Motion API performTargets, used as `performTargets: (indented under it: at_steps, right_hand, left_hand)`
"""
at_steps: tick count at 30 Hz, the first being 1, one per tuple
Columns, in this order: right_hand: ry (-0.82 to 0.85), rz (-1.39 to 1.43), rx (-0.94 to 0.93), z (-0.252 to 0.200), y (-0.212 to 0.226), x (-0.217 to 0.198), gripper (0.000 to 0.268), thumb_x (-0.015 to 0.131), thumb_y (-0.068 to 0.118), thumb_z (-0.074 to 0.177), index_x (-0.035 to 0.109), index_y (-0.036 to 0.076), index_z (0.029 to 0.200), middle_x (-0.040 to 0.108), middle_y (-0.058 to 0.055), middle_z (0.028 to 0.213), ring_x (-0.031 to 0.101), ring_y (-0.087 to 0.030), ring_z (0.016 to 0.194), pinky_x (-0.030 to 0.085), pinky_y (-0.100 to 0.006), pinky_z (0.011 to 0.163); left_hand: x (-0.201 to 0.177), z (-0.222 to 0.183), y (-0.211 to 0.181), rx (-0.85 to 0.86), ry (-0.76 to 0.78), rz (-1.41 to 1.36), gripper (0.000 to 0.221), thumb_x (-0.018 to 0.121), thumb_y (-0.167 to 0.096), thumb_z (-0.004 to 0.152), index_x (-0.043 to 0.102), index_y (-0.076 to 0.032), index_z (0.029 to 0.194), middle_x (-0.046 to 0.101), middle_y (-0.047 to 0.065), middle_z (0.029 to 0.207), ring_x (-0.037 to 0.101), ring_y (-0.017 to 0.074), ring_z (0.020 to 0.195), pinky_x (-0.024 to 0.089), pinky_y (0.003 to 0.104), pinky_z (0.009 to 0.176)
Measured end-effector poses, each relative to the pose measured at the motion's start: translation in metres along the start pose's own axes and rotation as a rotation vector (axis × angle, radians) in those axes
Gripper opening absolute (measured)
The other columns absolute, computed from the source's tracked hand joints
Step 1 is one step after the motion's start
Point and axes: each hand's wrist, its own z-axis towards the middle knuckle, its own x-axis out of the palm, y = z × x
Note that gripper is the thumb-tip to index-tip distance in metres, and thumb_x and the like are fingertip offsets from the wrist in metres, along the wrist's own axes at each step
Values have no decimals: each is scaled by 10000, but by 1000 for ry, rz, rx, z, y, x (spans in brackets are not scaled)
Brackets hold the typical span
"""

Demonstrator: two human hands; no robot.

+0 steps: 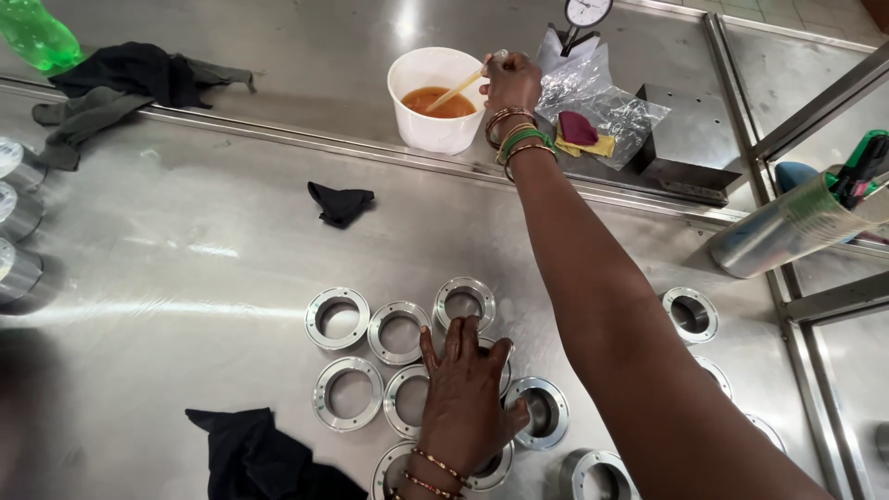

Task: Inspecting metal rings by marking them with a pen and applying a liquid with a dropper.

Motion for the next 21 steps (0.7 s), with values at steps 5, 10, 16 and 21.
performTargets:
  at_steps: [5, 10, 16, 21]
  right_hand:
    - [38, 327, -35, 31, -20, -11, 212, 769, 154, 908, 674, -36, 903, 743, -123, 738, 717, -147, 556, 588, -275, 446]
    - [78, 562, 10, 6, -2, -75, 203, 766, 159, 893, 679, -24, 888, 741, -125, 766, 745, -189, 619, 635, -302, 523]
    - [189, 680, -67, -111, 18, -272, 267, 813, 234, 937, 639, 41, 1002, 731, -123, 896, 738, -230, 819, 621, -328, 717]
    - [97, 617, -39, -225, 12, -427, 144, 677, 160, 1056, 638, 35, 1117, 728, -128, 1011, 739, -238, 948, 626, -330, 826]
  left_hand:
    - [6, -2, 2, 20, -48, 11, 781, 859, -328, 658, 571, -100, 1346, 338, 284, 1535, 217, 429, 1457, 21, 679, 1167]
    - [7, 0, 3, 24, -34, 22, 780, 843, -364, 660, 588, -108, 1351, 351, 278, 1537, 224, 432, 1460, 25, 692, 1164]
    - [39, 0, 22, 182, -171, 89, 732, 817, -436, 659, 624, -116, 1289, 404, 299, 1441, 280, 456, 1428, 77, 791, 1096]
    - [38, 4, 20, 156, -190, 175, 707, 825, -462, 645, 644, -149, 1253, 416, 264, 1443, 284, 450, 1421, 105, 791, 1085]
